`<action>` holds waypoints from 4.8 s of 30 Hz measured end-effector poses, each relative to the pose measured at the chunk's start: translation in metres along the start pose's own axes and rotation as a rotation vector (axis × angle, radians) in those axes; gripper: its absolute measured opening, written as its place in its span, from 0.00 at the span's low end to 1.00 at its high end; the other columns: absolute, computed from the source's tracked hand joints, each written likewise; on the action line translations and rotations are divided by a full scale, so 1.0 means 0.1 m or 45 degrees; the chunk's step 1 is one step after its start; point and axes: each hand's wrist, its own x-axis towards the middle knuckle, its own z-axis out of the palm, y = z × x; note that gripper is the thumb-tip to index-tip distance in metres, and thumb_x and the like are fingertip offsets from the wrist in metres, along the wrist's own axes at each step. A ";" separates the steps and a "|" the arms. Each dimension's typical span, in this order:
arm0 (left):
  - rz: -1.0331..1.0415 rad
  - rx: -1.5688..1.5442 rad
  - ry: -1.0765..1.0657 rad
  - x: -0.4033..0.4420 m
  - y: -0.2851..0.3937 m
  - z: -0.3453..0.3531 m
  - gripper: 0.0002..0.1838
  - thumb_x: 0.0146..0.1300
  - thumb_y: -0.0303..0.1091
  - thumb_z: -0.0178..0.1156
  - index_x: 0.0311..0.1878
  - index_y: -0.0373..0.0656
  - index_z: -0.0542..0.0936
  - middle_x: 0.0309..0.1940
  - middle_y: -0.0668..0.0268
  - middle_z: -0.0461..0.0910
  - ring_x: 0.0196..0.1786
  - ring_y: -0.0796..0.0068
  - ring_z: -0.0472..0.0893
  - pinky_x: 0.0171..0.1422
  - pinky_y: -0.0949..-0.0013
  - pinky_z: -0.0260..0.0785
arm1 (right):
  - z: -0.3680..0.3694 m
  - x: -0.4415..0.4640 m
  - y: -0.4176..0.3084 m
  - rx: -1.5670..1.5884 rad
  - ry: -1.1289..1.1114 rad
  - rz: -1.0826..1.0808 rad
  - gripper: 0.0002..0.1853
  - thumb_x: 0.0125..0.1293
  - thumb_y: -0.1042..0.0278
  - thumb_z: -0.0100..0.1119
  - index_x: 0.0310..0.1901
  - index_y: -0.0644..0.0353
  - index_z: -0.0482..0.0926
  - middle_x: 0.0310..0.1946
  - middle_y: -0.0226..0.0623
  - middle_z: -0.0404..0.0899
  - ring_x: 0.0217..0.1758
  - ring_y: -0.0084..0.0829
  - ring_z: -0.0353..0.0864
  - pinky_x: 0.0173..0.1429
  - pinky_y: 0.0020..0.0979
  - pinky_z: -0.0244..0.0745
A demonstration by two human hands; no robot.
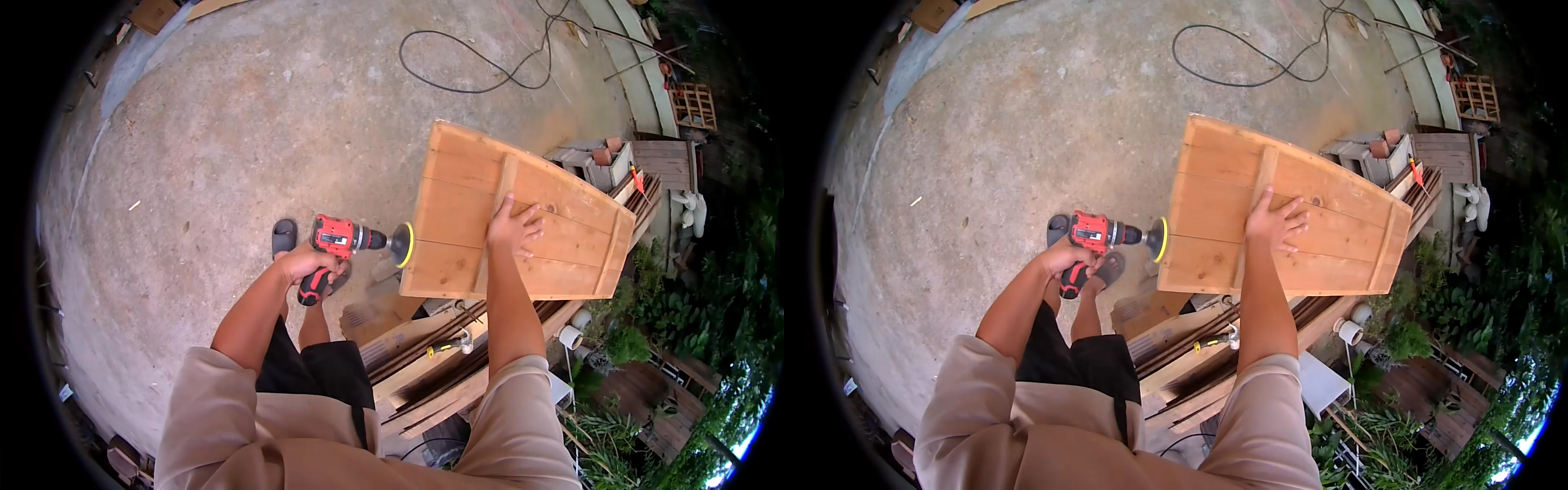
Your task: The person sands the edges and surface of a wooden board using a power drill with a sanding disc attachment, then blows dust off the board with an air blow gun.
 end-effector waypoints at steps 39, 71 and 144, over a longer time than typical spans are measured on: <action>-0.179 0.171 0.145 -0.69 -0.82 -0.15 0.18 0.45 0.18 0.64 0.43 0.37 0.82 0.33 0.61 0.85 0.32 0.74 0.84 0.31 0.71 0.76 | 0.09 0.14 0.15 0.137 0.050 -0.026 0.53 0.70 0.16 0.36 0.87 0.41 0.42 0.89 0.43 0.32 0.91 0.49 0.29 0.80 0.78 0.28; 0.070 0.083 -0.273 0.34 -0.23 -0.53 0.11 0.50 0.19 0.63 0.38 0.40 0.78 0.25 0.68 0.79 0.24 0.76 0.79 0.28 0.69 0.72 | 0.22 -0.37 0.98 0.014 -0.083 -0.217 0.48 0.77 0.24 0.36 0.86 0.47 0.40 0.84 0.68 0.28 0.87 0.67 0.26 0.86 0.60 0.25; -0.160 -0.399 -0.332 -0.05 -1.44 -0.26 0.27 0.51 0.23 0.60 0.59 0.36 0.80 0.29 0.63 0.80 0.28 0.73 0.78 0.36 0.68 0.74 | 0.24 -0.41 0.88 0.009 -0.113 0.028 0.54 0.67 0.11 0.37 0.86 0.28 0.35 0.88 0.46 0.21 0.90 0.55 0.20 0.76 0.83 0.30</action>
